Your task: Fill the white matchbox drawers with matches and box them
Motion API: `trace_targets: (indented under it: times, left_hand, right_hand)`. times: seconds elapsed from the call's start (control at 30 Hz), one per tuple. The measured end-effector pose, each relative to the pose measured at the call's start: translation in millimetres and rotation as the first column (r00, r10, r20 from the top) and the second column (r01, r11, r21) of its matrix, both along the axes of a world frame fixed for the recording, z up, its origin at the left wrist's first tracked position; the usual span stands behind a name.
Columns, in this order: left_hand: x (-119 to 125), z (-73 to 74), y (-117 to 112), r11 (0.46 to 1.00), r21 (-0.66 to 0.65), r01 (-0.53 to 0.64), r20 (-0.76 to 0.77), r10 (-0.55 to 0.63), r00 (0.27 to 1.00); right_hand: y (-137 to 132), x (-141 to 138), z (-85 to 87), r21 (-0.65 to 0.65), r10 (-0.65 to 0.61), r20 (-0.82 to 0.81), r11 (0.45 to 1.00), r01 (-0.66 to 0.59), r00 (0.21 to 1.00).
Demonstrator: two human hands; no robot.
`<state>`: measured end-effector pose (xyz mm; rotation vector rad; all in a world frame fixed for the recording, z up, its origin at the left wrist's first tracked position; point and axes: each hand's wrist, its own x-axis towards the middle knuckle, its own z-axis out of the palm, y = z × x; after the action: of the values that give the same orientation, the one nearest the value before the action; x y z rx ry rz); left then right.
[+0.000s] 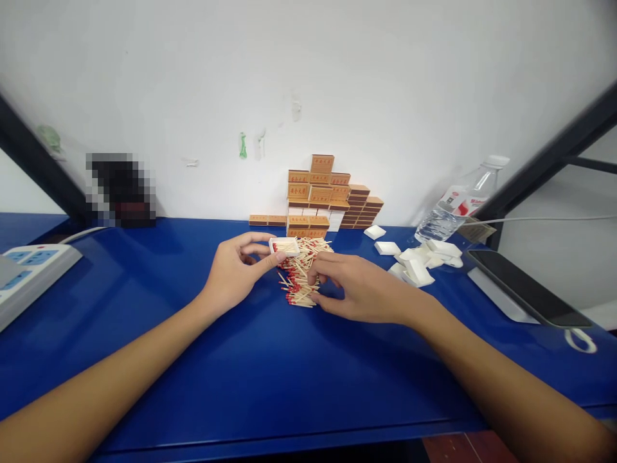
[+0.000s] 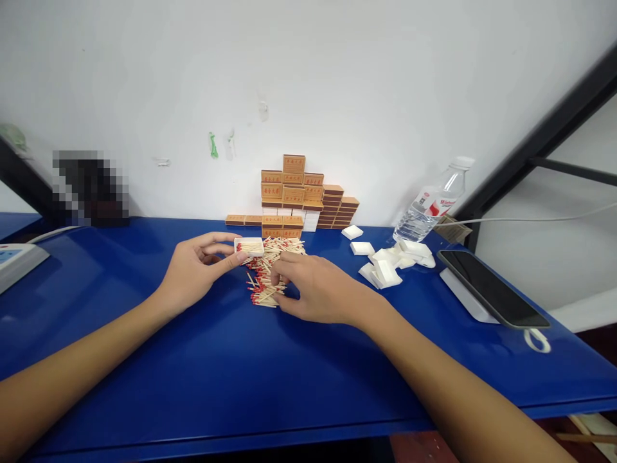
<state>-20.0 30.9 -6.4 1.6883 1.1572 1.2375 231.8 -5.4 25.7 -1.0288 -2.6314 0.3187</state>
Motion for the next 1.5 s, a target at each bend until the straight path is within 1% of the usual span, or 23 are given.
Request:
trace_targets:
  times: [0.1, 0.27, 0.43, 0.57, 0.73, 0.93, 1.07, 1.17, 1.27, 1.4, 1.5]
  left_hand:
    - [0, -1.2, 0, 1.0, -0.003, -0.002, -0.003, 0.002, 1.0]
    - [0, -2.3, -1, 1.0, 0.009, -0.001, -0.034, 0.002, 0.999]
    - [-1, -2.6, -1, 1.0, 0.021, 0.006, -0.048, -0.005, 0.999]
    - [0, -2.4, -2, 1.0, 0.024, 0.014, -0.072, -0.012, 0.997]
    - [1, -1.4, -2, 0.999, 0.028, 0.035, -0.077, -0.033, 0.997]
    - [3, 1.6, -6, 0.998, 0.031, 0.062, -0.113, -0.058, 0.992]
    - [4, 2.2, -7, 0.996, 0.031, 0.083, -0.149, -0.078, 0.986]
    - [5, 1.5, -8, 0.995, 0.027, 0.1, -0.169, -0.094, 0.981]
    - [6, 0.7, -10, 0.993, 0.028, 0.111, -0.18, -0.104, 0.978]
    - [9, 1.2, -15, 0.992, 0.023, 0.127, -0.185, -0.121, 0.975]
    - [12, 2.7, -20, 0.988, 0.0, 0.154, -0.17, -0.151, 0.974]
  right_hand:
    - [1, -1, -4.0, -0.033, -0.031, 0.045, 0.999, 0.033, 0.999]
    - [3, -5, -10.4, -0.017, -0.045, 0.067, 0.999, 0.046, 0.997]
    - [4, -6, -10.2, -0.005, -0.05, 0.104, 0.999, 0.051, 0.993]
    - [7, -5, -9.5, -0.033, -0.059, 0.131, 0.997, 0.064, 0.99]
    - [11, 2, -9.1, -0.072, -0.07, 0.148, 0.994, 0.082, 0.987]
    - [14, 16, -3.4, -0.052, -0.056, 0.14, 0.997, 0.064, 0.989]
    - [20, 29, 4.8, -0.022, -0.103, 0.133, 0.994, 0.107, 0.986]
    - [26, 39, 9.8, 0.003, -0.143, 0.101, 0.99, 0.144, 0.985]
    - [29, 41, 10.9, 0.05, -0.159, 0.013, 0.986, 0.158, 0.987]
    - [26, 29, 5.8, 0.124, -0.151, -0.119, 0.978, 0.166, 0.981]
    - [19, 16, 0.0, 0.134, -0.11, -0.141, 0.983, 0.129, 0.984]
